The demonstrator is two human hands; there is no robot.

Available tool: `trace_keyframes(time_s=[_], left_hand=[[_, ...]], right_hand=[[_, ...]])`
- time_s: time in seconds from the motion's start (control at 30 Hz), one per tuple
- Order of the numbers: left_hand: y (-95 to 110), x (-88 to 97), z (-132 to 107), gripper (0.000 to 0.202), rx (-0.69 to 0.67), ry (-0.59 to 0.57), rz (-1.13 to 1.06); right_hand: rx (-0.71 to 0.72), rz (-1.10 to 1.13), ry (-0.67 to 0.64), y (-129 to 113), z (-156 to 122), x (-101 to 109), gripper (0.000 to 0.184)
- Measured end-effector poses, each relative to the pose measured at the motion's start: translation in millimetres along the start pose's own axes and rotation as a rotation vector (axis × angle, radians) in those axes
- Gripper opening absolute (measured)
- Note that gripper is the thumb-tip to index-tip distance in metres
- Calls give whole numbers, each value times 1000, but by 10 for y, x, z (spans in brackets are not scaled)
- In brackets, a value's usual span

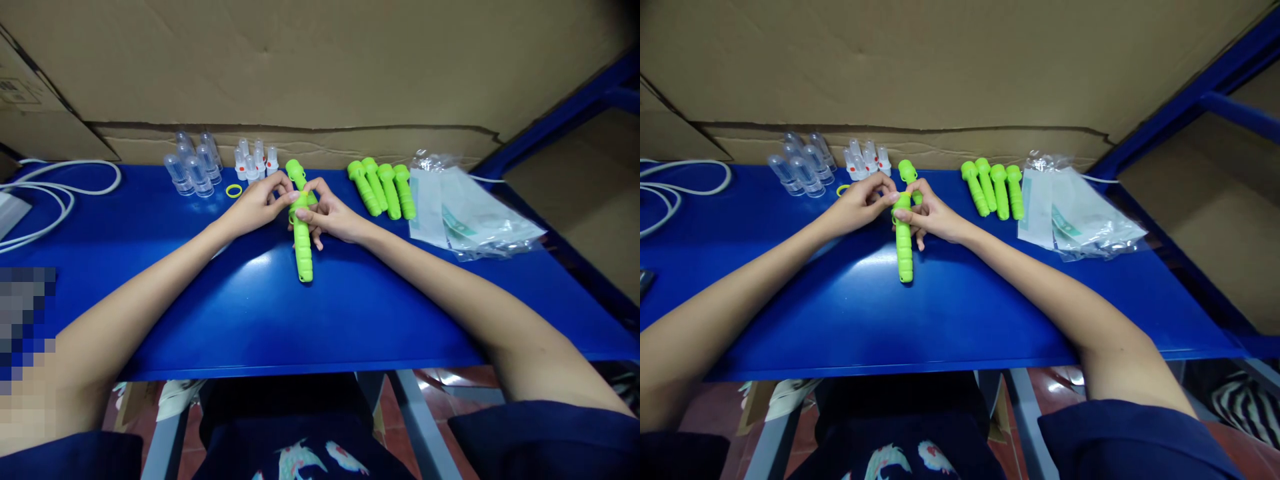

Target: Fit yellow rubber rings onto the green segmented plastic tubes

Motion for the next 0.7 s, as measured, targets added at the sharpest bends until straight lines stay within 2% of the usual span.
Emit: trace_keyframes(time_s=[0.13, 0.3, 0.57, 0.7], left_hand=[[-8, 5, 3, 39, -32, -10, -2], [-36, -59, -18, 38, -13, -129, -50], [-26, -113, -62, 44, 50, -322, -303], [-55, -119, -72, 47, 99, -319, -369]], right_hand=[[5, -15, 10, 14, -4, -9, 64], [-1, -46, 11, 41, -12, -7, 62], [6, -16, 7, 56, -41, -48, 63], [-38, 1, 48, 81, -58, -44, 68]])
Point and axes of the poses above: each hand's wrist, its own z-axis towards the middle knuckle, its own x-axis out of the back of the hand, y = z × x, the point moved 5 cm from there along z, towards the middle knuckle, and after that the axes turned 14 degrees about z, right-handed, at the moved point
